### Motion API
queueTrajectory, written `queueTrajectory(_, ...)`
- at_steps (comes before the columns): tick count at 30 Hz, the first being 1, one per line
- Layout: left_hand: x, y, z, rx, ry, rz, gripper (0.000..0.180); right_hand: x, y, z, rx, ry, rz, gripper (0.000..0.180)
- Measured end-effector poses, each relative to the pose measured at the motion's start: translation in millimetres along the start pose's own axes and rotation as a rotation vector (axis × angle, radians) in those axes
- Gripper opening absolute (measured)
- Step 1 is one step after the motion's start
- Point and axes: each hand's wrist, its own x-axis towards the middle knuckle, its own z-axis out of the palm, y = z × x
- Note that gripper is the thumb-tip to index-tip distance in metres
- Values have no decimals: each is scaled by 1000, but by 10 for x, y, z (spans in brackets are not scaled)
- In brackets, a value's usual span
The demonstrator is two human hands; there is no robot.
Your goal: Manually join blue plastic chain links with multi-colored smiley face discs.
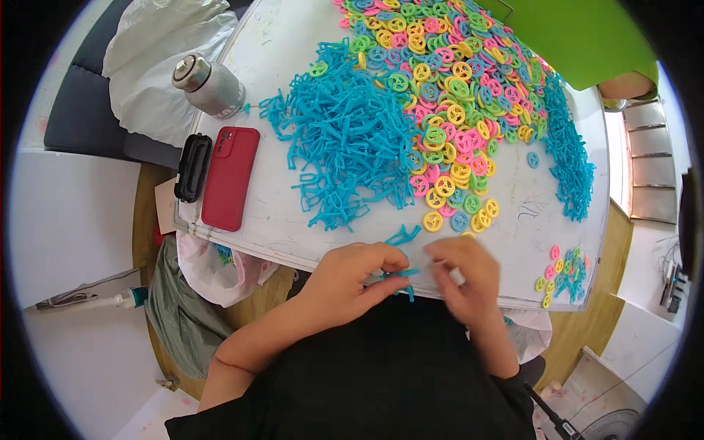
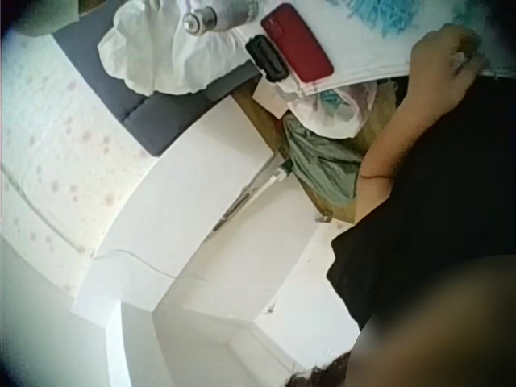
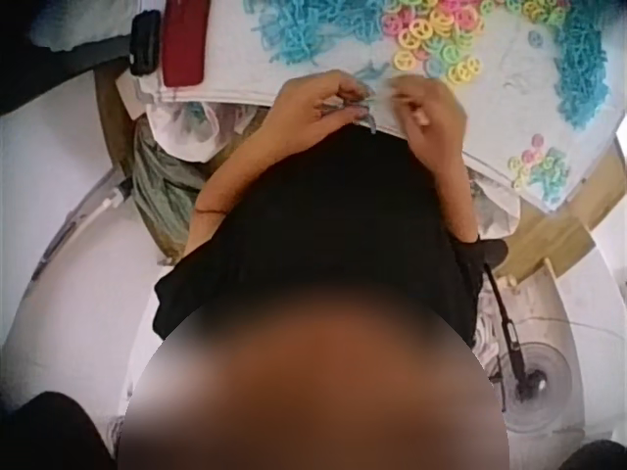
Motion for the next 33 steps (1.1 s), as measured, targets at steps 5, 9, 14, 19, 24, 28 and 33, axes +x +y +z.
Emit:
queueTrajectory(5, 6, -118, 37, 1, 120, 45, 20, 226, 133, -26, -579, 17, -96, 38)
queueTrajectory(9, -4, -78, 62, -203, 128, -93, 19, 181, 265, 88, -637, -6, -169, 38)
queueTrajectory(14, 0, -82, 75, -266, 134, -143, 18, 128, 271, 141, -629, 65, -139, 35)
queueTrajectory(19, 23, -83, 103, -350, 93, -233, 15, 154, 188, 107, -620, 61, -48, 34)
queueTrajectory(24, 6, -139, 137, -325, 106, -128, 15, 25, 211, 155, -629, 38, -87, 32)
queueTrajectory(28, 24, -202, 194, -358, 187, -146, 16, 38, 261, 188, -620, 90, -143, 30)
queueTrajectory(33, 69, -161, 219, -401, 205, -152, 15, 108, 193, 28, -502, 75, -140, 25)
